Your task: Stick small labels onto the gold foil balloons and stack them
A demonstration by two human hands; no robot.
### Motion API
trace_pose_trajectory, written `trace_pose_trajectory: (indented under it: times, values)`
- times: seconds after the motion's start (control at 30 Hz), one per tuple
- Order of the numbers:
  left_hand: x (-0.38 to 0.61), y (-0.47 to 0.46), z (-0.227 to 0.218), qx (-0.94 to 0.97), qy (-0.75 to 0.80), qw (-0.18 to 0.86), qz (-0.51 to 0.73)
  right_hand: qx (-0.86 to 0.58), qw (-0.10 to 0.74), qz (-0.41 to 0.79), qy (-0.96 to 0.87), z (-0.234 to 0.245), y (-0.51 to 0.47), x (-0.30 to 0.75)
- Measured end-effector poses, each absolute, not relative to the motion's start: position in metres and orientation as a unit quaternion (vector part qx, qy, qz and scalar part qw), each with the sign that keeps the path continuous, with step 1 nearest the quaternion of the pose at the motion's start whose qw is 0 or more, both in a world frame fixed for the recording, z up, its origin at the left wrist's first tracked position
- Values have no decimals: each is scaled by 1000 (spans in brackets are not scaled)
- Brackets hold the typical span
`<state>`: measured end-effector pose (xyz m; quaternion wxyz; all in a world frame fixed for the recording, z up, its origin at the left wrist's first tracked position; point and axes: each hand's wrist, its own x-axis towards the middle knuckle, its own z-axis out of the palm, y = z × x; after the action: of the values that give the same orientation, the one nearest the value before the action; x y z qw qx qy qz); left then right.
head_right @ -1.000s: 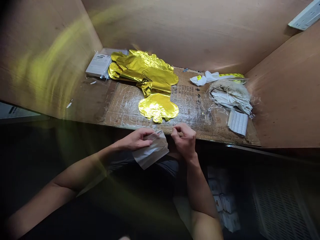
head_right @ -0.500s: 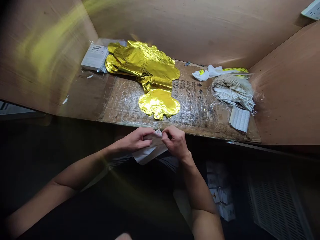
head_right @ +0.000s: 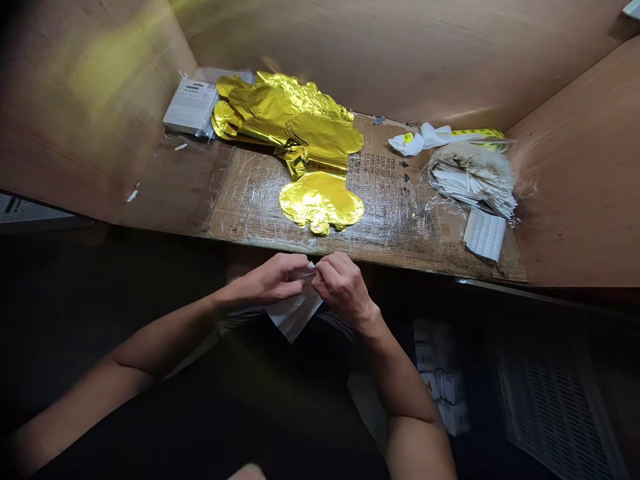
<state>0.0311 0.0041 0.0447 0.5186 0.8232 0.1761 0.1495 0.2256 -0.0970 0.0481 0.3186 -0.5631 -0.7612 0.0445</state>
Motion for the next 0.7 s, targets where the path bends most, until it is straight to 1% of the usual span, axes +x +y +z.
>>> trace_pose_trajectory:
  times: [0.17,0.27,0.37,0.43,0.57,0.7]
  values:
    - [27,2,44,789,188,568,136,-577,394,173,-694,42,-97,229]
    - [26,1,44,779,184,585,130,-586,406,231,-662,41,-97,230]
    - [24,-1,45,764,183,606,124,-602,416,263,-628,42,-96,233]
    - [22,-2,46,743,187,633,112,-627,432,259,-594,44,-95,239]
    - [22,-1,46,705,203,673,92,-666,462,204,-549,51,-98,248]
    - [25,1,36,735,196,642,91,-673,468,174,-546,54,-99,249]
